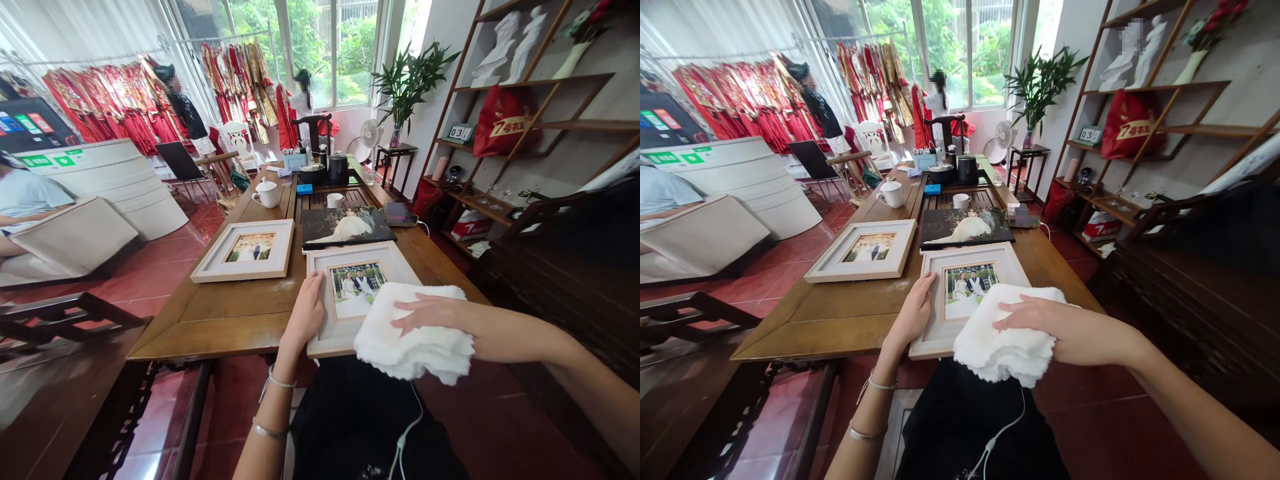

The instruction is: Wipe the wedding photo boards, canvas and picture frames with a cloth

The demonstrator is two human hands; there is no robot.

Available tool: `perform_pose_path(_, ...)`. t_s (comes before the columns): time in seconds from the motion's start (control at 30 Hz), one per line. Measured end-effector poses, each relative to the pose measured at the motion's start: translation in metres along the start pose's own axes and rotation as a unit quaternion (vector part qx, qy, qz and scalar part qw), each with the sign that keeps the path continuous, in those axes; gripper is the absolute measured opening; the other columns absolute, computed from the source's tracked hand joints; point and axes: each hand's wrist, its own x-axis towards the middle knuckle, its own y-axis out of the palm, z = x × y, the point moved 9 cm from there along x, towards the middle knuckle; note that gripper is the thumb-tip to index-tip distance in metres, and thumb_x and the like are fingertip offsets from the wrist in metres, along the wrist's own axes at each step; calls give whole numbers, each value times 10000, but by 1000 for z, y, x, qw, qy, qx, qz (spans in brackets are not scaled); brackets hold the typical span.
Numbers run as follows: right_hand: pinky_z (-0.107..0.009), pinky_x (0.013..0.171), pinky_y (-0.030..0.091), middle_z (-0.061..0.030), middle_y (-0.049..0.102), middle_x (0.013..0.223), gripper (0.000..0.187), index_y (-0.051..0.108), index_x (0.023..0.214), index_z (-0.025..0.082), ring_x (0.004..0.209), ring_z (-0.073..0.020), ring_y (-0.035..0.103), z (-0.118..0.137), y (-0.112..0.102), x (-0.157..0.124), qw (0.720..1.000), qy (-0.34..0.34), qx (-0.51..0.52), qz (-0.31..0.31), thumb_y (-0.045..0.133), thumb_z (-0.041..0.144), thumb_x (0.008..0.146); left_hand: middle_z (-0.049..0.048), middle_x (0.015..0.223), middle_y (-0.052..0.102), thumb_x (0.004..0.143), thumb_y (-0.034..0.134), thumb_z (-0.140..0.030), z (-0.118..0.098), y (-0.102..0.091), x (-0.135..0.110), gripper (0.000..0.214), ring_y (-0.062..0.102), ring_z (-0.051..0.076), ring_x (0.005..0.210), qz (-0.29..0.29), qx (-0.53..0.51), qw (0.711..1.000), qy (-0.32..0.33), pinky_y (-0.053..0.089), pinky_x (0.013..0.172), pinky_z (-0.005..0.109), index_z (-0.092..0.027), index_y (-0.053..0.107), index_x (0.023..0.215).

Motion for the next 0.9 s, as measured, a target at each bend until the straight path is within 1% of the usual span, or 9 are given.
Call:
perform_pose_path(0.1, -446, 1146, 229, -14, 627, 1271, 547, 623, 1225, 285, 1292, -248, 452, -26, -1, 16, 995, 19, -80, -57, 475, 38, 761, 120, 1460, 427, 894, 309, -113, -1, 0, 0, 493, 279, 214, 1419, 7, 4, 1000, -2, 229, 1176, 455, -164, 442, 1366)
perform_pose_path(0.2, -572, 1103, 239, -42, 566, 1347, 659, 597, 1250, 220, 1365, -300, 328, -61, -5, 42, 977, 58, -179, -101, 429, -24, 662, 118, 1459, 427, 899, 294, -115, -1, 1, 0, 493, 268, 208, 1424, 14, 6, 1000, -3, 216, 1182, 440, -160, 438, 1368)
perform_pose_path(0.27, -611, 1074, 245, -60, 540, 1373, 671, 584, 1261, 203, 1370, -336, 305, -81, -11, 61, 964, 76, -225, -119, 426, -30, 652, 120, 1462, 421, 899, 294, -115, -1, 1, 0, 492, 264, 208, 1426, 16, 7, 1000, -2, 216, 1182, 437, -156, 436, 1368)
perform_pose_path(0.4, -651, 1058, 209, -97, 480, 1423, 676, 529, 1314, 194, 1373, -360, 278, -95, -24, 97, 947, 86, -270, -151, 462, -1, 671, 129, 1460, 421, 899, 289, -112, -1, 2, 0, 491, 270, 210, 1423, 19, 10, 1000, -1, 212, 1182, 446, -147, 432, 1368)
perform_pose_path(0.53, -707, 1032, 179, -102, 392, 1483, 750, 440, 1392, 194, 1394, -379, 203, -91, -21, 123, 953, 90, -254, -138, 465, 0, 668, 133, 1458, 421, 897, 292, -112, -1, 1, 0, 493, 266, 211, 1424, 15, 12, 1000, 1, 212, 1181, 444, -142, 430, 1369)
perform_pose_path(0.63, -753, 999, 170, -99, 384, 1487, 789, 420, 1407, 196, 1402, -403, 160, -86, -12, 127, 965, 109, -210, -112, 452, -16, 648, 153, 1467, 404, 899, 286, -114, 1, 2, 0, 492, 264, 218, 1424, 18, 17, 1000, -5, 207, 1182, 446, -109, 424, 1371)
perform_pose_path(0.8, -697, 1040, 189, -88, 496, 1410, 732, 505, 1345, 214, 1395, -364, 227, -57, 11, 103, 990, 94, -104, -25, 442, -2, 648, 147, 1464, 412, 894, 293, -106, 1, 3, 1, 490, 276, 220, 1419, 11, 6, 1000, -6, 217, 1177, 454, -124, 439, 1362)
perform_pose_path(0.87, -629, 1063, 235, -69, 567, 1340, 678, 561, 1287, 236, 1367, -335, 313, -34, 17, 85, 996, 61, -70, 2, 447, 8, 658, 132, 1450, 433, 893, 298, -105, 1, 3, 1, 487, 286, 213, 1416, 4, -5, 1000, -2, 221, 1176, 446, -149, 453, 1353)
perform_pose_path(0.9, -574, 1069, 272, -56, 612, 1282, 625, 598, 1239, 254, 1323, -312, 394, -20, 19, 75, 998, 36, -56, 10, 457, 19, 677, 128, 1446, 440, 894, 298, -107, 1, 2, 1, 484, 290, 209, 1414, 0, -9, 1000, -1, 223, 1175, 440, -156, 460, 1348)
